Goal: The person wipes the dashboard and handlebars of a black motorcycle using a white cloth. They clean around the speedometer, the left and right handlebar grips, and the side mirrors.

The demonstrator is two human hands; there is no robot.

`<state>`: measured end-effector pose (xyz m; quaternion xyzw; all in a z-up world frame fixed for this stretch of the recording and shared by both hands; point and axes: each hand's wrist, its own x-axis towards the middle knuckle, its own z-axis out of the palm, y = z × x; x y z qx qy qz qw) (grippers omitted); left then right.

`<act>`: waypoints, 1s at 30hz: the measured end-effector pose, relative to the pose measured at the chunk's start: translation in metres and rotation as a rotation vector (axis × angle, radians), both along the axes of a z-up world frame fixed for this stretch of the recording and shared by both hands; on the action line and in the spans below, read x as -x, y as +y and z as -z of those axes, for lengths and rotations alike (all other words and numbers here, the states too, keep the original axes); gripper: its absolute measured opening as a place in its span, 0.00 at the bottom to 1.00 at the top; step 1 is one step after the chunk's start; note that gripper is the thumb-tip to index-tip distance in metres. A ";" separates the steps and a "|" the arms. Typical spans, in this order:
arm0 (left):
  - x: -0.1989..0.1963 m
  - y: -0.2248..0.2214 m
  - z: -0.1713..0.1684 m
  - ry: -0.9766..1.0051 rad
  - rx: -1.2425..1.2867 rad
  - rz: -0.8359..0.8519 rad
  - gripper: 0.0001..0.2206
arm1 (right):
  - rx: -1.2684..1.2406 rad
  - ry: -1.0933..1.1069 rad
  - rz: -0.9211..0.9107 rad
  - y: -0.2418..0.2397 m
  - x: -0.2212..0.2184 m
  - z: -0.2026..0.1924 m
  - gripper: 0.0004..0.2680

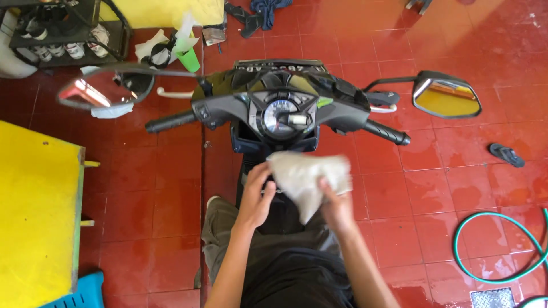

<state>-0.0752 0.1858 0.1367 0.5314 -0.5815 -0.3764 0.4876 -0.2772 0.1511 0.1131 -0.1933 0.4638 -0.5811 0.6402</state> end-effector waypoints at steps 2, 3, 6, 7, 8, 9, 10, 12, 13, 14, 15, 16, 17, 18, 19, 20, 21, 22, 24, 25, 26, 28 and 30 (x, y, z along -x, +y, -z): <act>-0.012 -0.025 -0.019 -0.018 0.125 -0.058 0.26 | 0.217 0.276 0.035 -0.030 0.021 -0.013 0.17; -0.018 -0.038 -0.028 -0.034 0.255 -0.120 0.21 | 0.438 0.555 0.064 -0.044 0.032 -0.018 0.18; -0.032 -0.091 -0.063 -0.135 0.435 -0.198 0.14 | 0.964 1.310 0.038 -0.104 0.006 -0.094 0.09; -0.036 -0.115 -0.068 -0.132 0.425 -0.193 0.14 | 0.952 1.314 0.033 -0.125 -0.009 -0.098 0.09; -0.036 -0.132 -0.074 -0.296 0.444 -0.220 0.14 | 1.008 1.410 -0.053 -0.139 -0.020 -0.103 0.12; -0.037 -0.149 -0.079 -0.461 0.463 -0.241 0.15 | 1.065 1.501 -0.146 -0.153 -0.031 -0.108 0.16; -0.030 -0.152 -0.067 -0.460 0.445 -0.237 0.15 | 1.050 1.500 -0.161 -0.150 -0.033 -0.092 0.16; -0.027 -0.175 -0.051 -0.740 0.334 -0.306 0.21 | 0.948 1.632 -0.303 -0.163 -0.045 -0.068 0.21; -0.031 -0.182 -0.055 -0.748 0.353 -0.315 0.21 | 0.966 1.628 -0.285 -0.170 -0.051 -0.084 0.21; -0.032 -0.177 -0.054 -0.692 0.336 -0.291 0.20 | 0.925 1.581 -0.284 -0.165 -0.053 -0.095 0.19; -0.031 -0.171 -0.052 -0.636 0.318 -0.267 0.20 | 0.883 1.534 -0.282 -0.159 -0.054 -0.105 0.18; -0.033 -0.169 -0.051 -0.633 0.301 -0.251 0.20 | 0.858 1.537 -0.291 -0.159 -0.056 -0.109 0.18; -0.034 -0.167 -0.051 -0.641 0.320 -0.259 0.20 | 0.831 1.492 -0.293 -0.157 -0.056 -0.113 0.17; -0.035 -0.177 -0.051 -0.649 0.367 -0.280 0.21 | 0.830 1.451 -0.274 -0.169 -0.058 -0.118 0.17; -0.035 -0.178 -0.049 -0.644 0.378 -0.276 0.21 | 0.831 1.458 -0.262 -0.172 -0.054 -0.108 0.17; -0.034 -0.178 -0.047 -0.668 0.394 -0.294 0.22 | 0.802 1.454 -0.258 -0.177 -0.049 -0.099 0.17; -0.033 -0.179 -0.044 -0.691 0.411 -0.311 0.24 | 0.773 1.450 -0.253 -0.181 -0.044 -0.089 0.17; -0.033 -0.183 -0.045 -0.686 0.415 -0.311 0.24 | 0.775 1.456 -0.249 -0.186 -0.043 -0.076 0.17; -0.030 -0.185 -0.046 -0.702 0.369 -0.386 0.18 | 0.740 1.543 -0.176 -0.190 -0.038 -0.049 0.17; -0.024 -0.186 -0.050 -0.701 0.358 -0.390 0.18 | 0.739 1.542 -0.189 -0.190 -0.041 -0.047 0.17; -0.018 -0.191 -0.054 -0.691 0.313 -0.427 0.17 | 0.757 1.610 -0.079 -0.194 -0.046 -0.045 0.13; -0.006 -0.196 -0.057 -0.693 0.273 -0.474 0.16 | 0.785 1.659 0.036 -0.196 -0.057 -0.053 0.09; 0.012 -0.200 -0.052 -0.706 0.306 -0.464 0.15 | 0.769 1.700 0.132 -0.195 -0.067 -0.075 0.06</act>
